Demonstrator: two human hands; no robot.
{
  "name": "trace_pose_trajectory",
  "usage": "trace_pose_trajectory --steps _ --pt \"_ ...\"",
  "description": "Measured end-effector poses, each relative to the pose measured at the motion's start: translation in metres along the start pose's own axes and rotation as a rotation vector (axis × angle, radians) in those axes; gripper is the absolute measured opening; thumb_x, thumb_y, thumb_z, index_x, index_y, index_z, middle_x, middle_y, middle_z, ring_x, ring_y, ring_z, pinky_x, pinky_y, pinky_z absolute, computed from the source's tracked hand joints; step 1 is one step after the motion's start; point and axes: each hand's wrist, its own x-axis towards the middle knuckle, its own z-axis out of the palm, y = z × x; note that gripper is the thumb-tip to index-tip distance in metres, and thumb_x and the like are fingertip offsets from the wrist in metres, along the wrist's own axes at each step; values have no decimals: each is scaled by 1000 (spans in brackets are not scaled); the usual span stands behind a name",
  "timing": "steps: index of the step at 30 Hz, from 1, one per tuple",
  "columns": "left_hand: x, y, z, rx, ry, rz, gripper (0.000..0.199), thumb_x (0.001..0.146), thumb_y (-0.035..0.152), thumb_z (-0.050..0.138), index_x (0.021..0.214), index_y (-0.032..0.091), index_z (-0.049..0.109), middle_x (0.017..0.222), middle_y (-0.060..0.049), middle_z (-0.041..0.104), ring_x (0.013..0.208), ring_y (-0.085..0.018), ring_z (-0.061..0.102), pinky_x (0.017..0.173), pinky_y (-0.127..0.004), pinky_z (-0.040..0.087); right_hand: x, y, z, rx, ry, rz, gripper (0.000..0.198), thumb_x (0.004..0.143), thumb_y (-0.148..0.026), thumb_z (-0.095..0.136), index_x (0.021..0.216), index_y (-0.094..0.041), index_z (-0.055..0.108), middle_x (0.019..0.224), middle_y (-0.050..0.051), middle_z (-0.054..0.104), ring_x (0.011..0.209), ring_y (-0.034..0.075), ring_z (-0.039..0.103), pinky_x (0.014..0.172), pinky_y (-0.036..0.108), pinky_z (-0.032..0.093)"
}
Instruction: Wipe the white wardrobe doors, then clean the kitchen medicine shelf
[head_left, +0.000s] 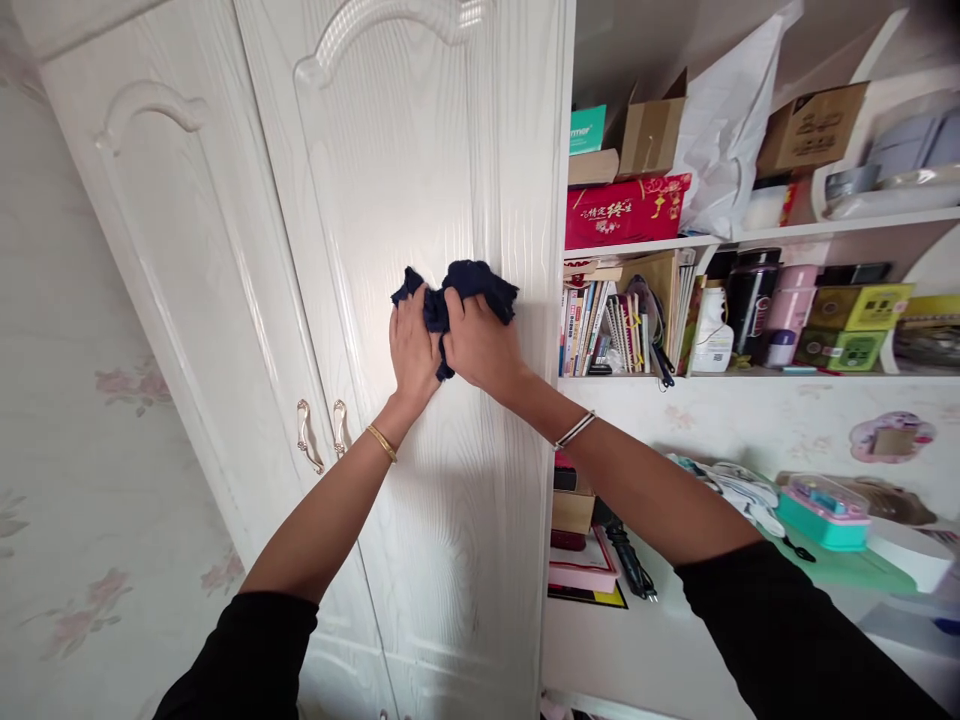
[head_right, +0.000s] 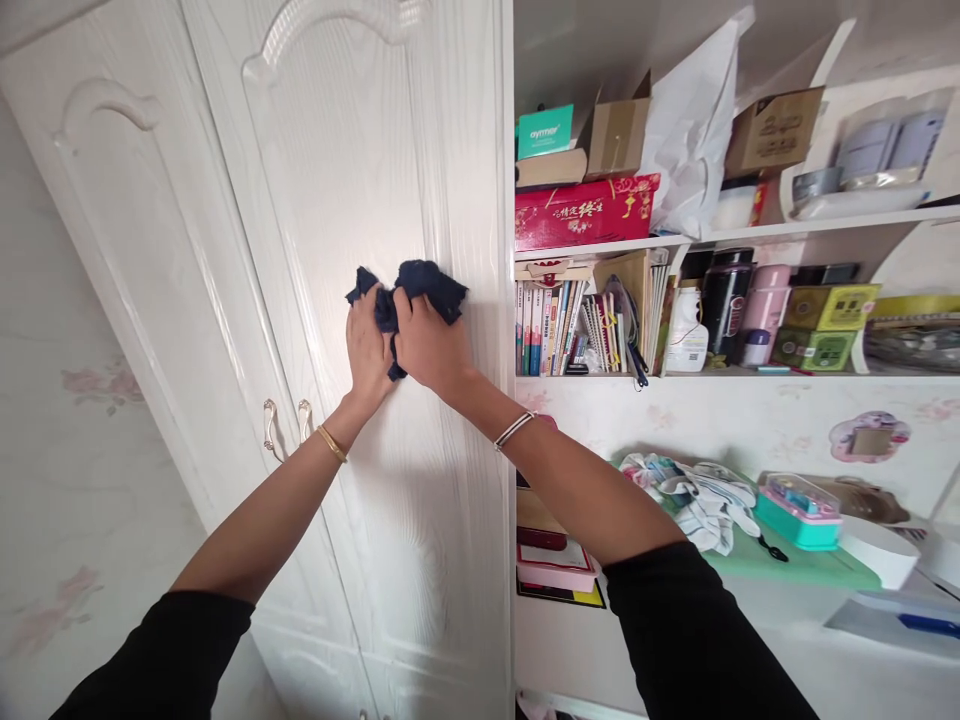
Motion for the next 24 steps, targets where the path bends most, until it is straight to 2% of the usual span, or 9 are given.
trace_pose_trajectory --steps 2,6,12,15,20,24 --pt "0 -2 0 -7 -8 17 65 106 53 20 160 20 31 159 -14 49 154 -26 37 131 -51 23 -5 -1 3 -36 9 -15 29 100 -17 40 124 -11 55 113 17 66 111 28 59 80 32 46" --pt "-14 -6 2 4 -68 65 71 104 55 24 162 14 30 160 -17 48 155 -30 37 132 -56 15 -20 -3 12 -94 -52 -64 39 101 -15 36 137 -9 49 116 19 66 112 29 58 86 36 47" --pt "-19 -2 2 31 -57 26 63 105 42 28 161 14 30 165 -16 40 157 -28 34 133 -56 14 0 -6 13 -76 0 -36 37 102 -13 32 131 -8 54 114 19 65 111 29 57 92 38 48" --pt "-19 -1 0 16 -78 48 63 105 41 30 161 15 29 164 -15 42 156 -28 35 133 -55 14 0 -6 13 -113 -24 -87 41 103 -15 31 139 -5 49 116 21 64 113 30 57 97 41 47" --pt "-20 -2 0 35 -67 24 62 104 40 31 159 11 33 162 -17 45 154 -29 39 133 -54 16 0 -3 11 -125 -47 -73 39 103 -15 32 136 -3 49 119 22 63 115 31 57 98 42 46" --pt "-20 -4 3 15 -59 56 63 105 42 30 160 13 33 163 -16 45 154 -29 38 133 -55 15 2 -2 10 -155 -72 -128 44 105 -16 30 143 -1 44 122 23 63 117 32 56 100 43 47"
